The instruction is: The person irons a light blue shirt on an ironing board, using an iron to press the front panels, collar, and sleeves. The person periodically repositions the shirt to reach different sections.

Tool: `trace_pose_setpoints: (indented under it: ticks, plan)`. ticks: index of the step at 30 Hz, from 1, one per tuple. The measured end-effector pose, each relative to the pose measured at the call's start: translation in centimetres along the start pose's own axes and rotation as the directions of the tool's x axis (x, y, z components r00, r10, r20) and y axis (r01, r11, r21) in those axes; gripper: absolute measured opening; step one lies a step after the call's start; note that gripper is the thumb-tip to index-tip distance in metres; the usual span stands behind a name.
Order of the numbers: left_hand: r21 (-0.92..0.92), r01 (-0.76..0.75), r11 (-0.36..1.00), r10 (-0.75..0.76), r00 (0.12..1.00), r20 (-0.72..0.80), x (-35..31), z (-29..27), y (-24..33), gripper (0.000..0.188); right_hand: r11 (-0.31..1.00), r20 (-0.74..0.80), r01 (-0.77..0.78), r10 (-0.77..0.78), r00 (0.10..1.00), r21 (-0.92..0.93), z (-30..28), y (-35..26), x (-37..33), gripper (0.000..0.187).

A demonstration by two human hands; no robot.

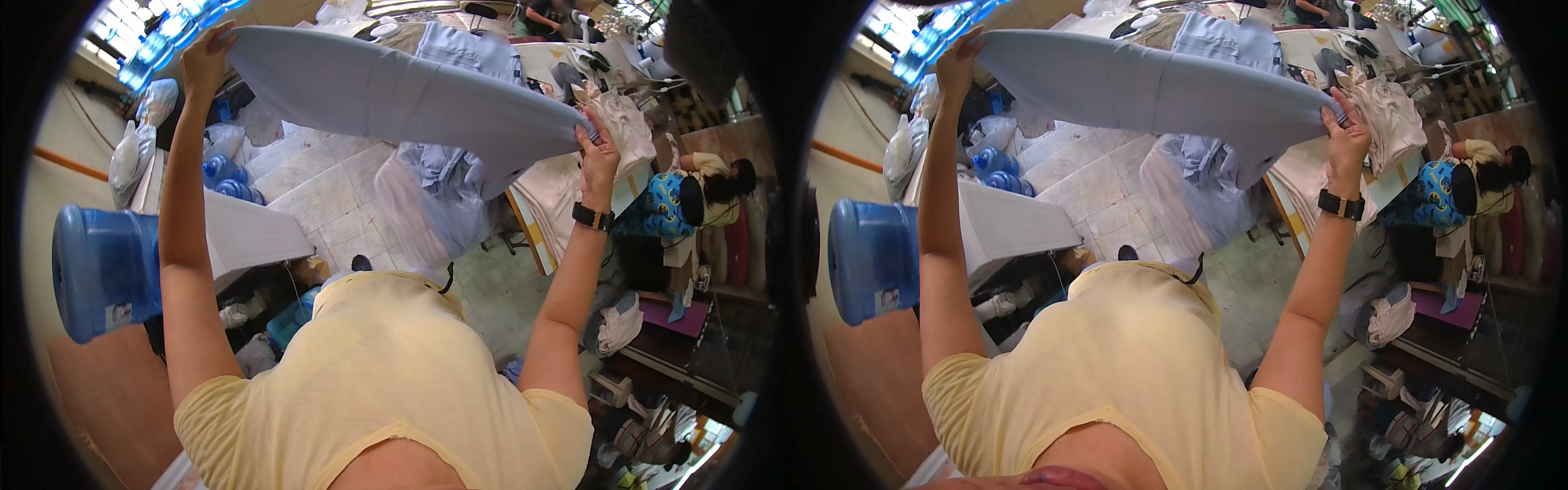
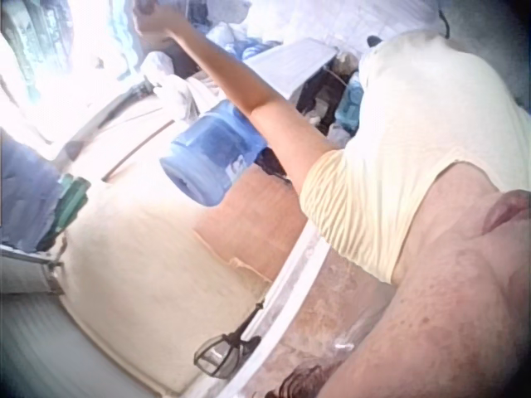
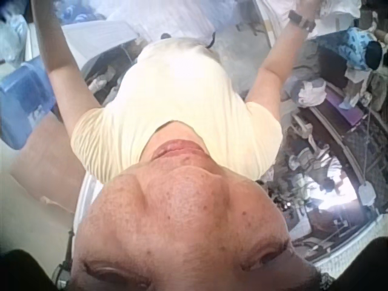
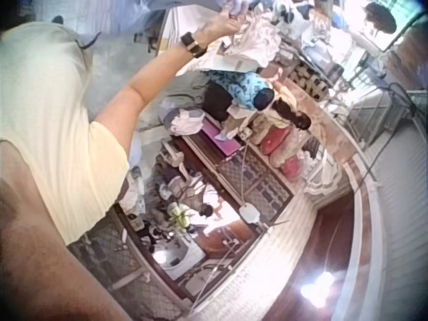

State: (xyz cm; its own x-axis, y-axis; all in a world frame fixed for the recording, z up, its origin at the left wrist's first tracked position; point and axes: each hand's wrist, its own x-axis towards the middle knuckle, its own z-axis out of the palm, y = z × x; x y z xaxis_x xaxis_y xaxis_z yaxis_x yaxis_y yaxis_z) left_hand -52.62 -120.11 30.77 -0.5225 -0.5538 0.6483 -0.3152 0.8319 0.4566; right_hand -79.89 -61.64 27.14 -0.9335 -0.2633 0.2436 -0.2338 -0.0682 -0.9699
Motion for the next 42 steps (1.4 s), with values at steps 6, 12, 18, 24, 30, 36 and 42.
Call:
trace_pose_setpoints:
  ticks: [6,12,18,24,30,36,42]
  plan:
    - [0.091,-0.082,0.992,0.083,0.997,-0.004,6.8,4.5,0.5,0.024,0.995,-0.122,-0.004,-0.008,0.992,-0.097,-0.5,-1.7,0.5,0.043]
    - [-0.189,-0.194,0.962,0.169,0.975,-0.142,10.2,10.1,4.2,0.022,0.886,-0.319,0.071,-0.238,0.917,-0.458,-2.1,-1.7,0.1,0.025]
    - [-0.150,-0.236,0.960,0.224,0.970,-0.095,14.1,16.3,3.4,0.022,0.658,-0.307,0.080,-0.451,0.838,-0.748,-0.1,-2.6,-3.9,0.015]
    - [-0.195,-0.315,0.929,0.345,0.928,0.141,20.8,21.0,-1.3,0.019,0.583,-0.246,0.039,-0.401,0.882,-0.812,7.2,-4.3,-9.2,0.018]
    - [-0.429,-0.240,0.871,0.370,0.895,0.251,31.4,32.5,1.4,0.019,0.935,-0.504,-0.193,0.018,0.863,-0.297,14.2,-3.5,-6.7,0.007]
    - [-0.451,-0.411,0.792,0.581,0.734,0.352,36.0,45.0,12.4,0.034,0.888,-0.605,-0.194,-0.111,0.788,-0.416,14.0,0.1,-0.9,0.020]
    - [-0.684,-0.272,0.677,0.586,0.762,0.276,37.9,51.2,16.9,0.034,0.785,-0.592,-0.054,-0.418,0.689,-0.617,16.6,-6.2,3.6,0.018]
